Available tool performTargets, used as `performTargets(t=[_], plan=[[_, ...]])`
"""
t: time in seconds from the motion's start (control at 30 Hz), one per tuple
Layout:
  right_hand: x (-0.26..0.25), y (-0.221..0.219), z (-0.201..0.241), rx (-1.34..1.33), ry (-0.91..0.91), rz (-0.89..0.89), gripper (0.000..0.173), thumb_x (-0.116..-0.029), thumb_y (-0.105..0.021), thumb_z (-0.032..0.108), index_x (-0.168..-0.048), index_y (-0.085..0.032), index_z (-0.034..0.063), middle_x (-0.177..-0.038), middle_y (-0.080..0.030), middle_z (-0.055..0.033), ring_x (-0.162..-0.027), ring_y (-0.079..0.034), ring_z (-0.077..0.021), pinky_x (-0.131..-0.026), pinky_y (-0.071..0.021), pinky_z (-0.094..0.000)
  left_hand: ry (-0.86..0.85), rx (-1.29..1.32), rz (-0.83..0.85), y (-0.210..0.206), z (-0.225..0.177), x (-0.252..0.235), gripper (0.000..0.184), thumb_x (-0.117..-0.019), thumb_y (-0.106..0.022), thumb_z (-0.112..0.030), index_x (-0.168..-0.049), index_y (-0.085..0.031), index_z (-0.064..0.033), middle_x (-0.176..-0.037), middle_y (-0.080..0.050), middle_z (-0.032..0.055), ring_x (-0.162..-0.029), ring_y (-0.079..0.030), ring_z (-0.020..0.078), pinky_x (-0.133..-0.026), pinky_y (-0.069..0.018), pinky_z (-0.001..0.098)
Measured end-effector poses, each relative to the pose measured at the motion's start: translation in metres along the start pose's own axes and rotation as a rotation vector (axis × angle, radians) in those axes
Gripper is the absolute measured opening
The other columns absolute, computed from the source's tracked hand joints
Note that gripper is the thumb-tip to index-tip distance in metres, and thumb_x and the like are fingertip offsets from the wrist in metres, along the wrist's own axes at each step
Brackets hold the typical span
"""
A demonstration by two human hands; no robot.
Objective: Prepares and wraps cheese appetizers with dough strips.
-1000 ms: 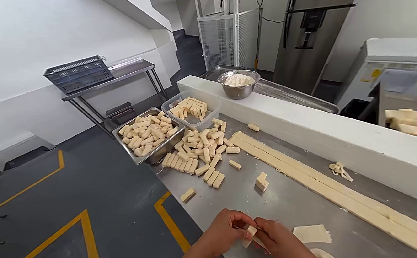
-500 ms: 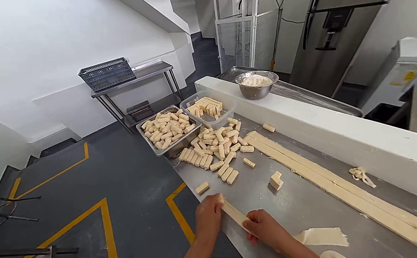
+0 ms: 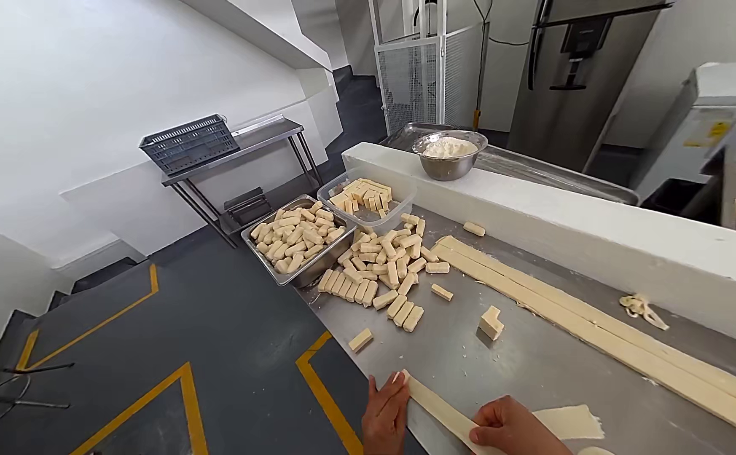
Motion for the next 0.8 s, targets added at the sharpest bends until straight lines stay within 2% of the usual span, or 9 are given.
performTargets(t=[0.07,0.2,0.33,0.53,0.6,0.63,0.7,0.73,0.8], plan=[[0.005,0.004,-0.004,0.026,0.002,-0.004,0.018,-0.0946,-0.072,0.019,-0.088,-0.073,0.0024,-0.075,-0.071,-0.0029,-0.069,-0.067,-0.0109,-0.072,-0.0553,-0.0343,0.051,0.002,-0.023,0.0,-0.001,0.0,0.02,-0.0906,-0.065,-0.006,-0.104,-0.077,0.0021,-0.112,-0.076,0.0162,-0.111,-0.073,0.0273,-0.111,-0.0446,0.0562],[0.017,0.014,-0.007,0.007,-0.001,-0.037,0.017,-0.0938,-0.073,0.018,-0.088,-0.073,0.0021,-0.075,-0.071,-0.0029,-0.068,-0.067,-0.0109,-0.07,-0.0557,-0.0341,0.043,0.003,0.032,-0.012,-0.013,0.01,0.021,-0.091,-0.062,-0.005,-0.101,-0.08,-0.003,-0.115,-0.075,0.0149,-0.117,-0.069,0.035,-0.112,-0.0258,0.075],[0.026,0.025,-0.009,0.033,0.009,-0.073,0.017,-0.0938,-0.072,0.017,-0.092,-0.074,0.0006,-0.076,-0.072,-0.0055,-0.069,-0.068,-0.0135,-0.072,-0.0564,-0.0366,-0.016,0.103,0.093,-0.016,-0.017,0.003,0.022,-0.0908,-0.061,-0.001,-0.105,-0.078,0.0032,-0.116,-0.074,0.0181,-0.115,-0.071,0.0308,-0.107,-0.0509,0.0474],[0.036,0.055,-0.013,0.158,-0.018,-0.168,0.021,-0.0979,-0.068,0.023,-0.095,-0.075,0.0028,-0.076,-0.071,-0.006,-0.065,-0.065,-0.0146,-0.065,-0.0532,-0.0369,-0.411,0.409,0.788,-0.038,-0.05,-0.026,0.031,-0.0905,-0.053,0.014,-0.109,-0.076,0.003,-0.122,-0.073,0.0155,-0.125,-0.065,0.0279,-0.11,-0.0493,0.0399],[0.038,0.063,0.001,0.381,0.029,-0.252,0.027,-0.0966,-0.07,0.03,-0.103,-0.076,0.0043,-0.087,-0.074,-0.0118,-0.081,-0.07,-0.0266,-0.08,-0.0532,-0.052,-0.551,0.361,0.913,-0.052,-0.06,-0.03,0.038,-0.0881,-0.057,0.018,-0.114,-0.076,-0.0024,-0.124,-0.072,0.0124,-0.128,-0.062,0.031,-0.113,-0.0444,0.05],[0.04,0.062,0.013,0.48,0.087,-0.303,0.036,-0.0929,-0.074,0.035,-0.112,-0.076,0.0041,-0.102,-0.075,-0.0166,-0.098,-0.07,-0.0355,-0.094,-0.046,-0.0621,-0.583,0.325,0.925,-0.059,-0.07,-0.031,0.035,-0.0889,-0.059,0.014,-0.113,-0.076,-0.0051,-0.119,-0.074,0.0109,-0.124,-0.065,0.0306,-0.111,-0.046,0.0516],[0.043,0.055,0.038,0.512,0.264,-0.359,0.067,-0.0827,-0.083,0.045,-0.132,-0.067,0.001,-0.136,-0.064,-0.0227,-0.131,-0.055,-0.0453,-0.11,-0.0297,-0.0718,-0.417,0.319,0.869,-0.067,-0.09,-0.046,0.02,-0.0938,-0.064,0.001,-0.11,-0.076,-0.0004,-0.108,-0.074,0.0162,-0.108,-0.07,0.0307,-0.097,-0.0554,0.0451],[0.043,0.054,0.047,0.438,0.329,-0.359,0.074,-0.0798,-0.084,0.046,-0.134,-0.065,-0.0008,-0.14,-0.061,-0.0222,-0.135,-0.052,-0.0428,-0.113,-0.0308,-0.0688,-0.199,0.365,0.812,-0.067,-0.097,-0.059,0.022,-0.0942,-0.066,-0.004,-0.112,-0.074,0.0045,-0.108,-0.073,0.0211,-0.104,-0.071,0.0311,-0.094,-0.057,0.043],[0.042,0.056,0.06,0.144,0.393,-0.308,0.051,-0.0833,-0.082,0.037,-0.118,-0.071,0.0011,-0.11,-0.074,-0.0113,-0.106,-0.069,-0.0233,-0.096,-0.053,-0.0469,0.294,0.51,0.676,-0.058,-0.1,-0.085,0.032,-0.0923,-0.073,-0.012,-0.117,-0.07,0.0069,-0.111,-0.069,0.0201,-0.098,-0.072,0.0227,-0.087,-0.0612,0.0347]])
Point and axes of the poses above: each hand's wrist, its own x-axis away from the middle knuckle, its own y-axis out of the back of the hand, z = x × y, the point moved 9 cm from there along -x, towards the middle knuckle
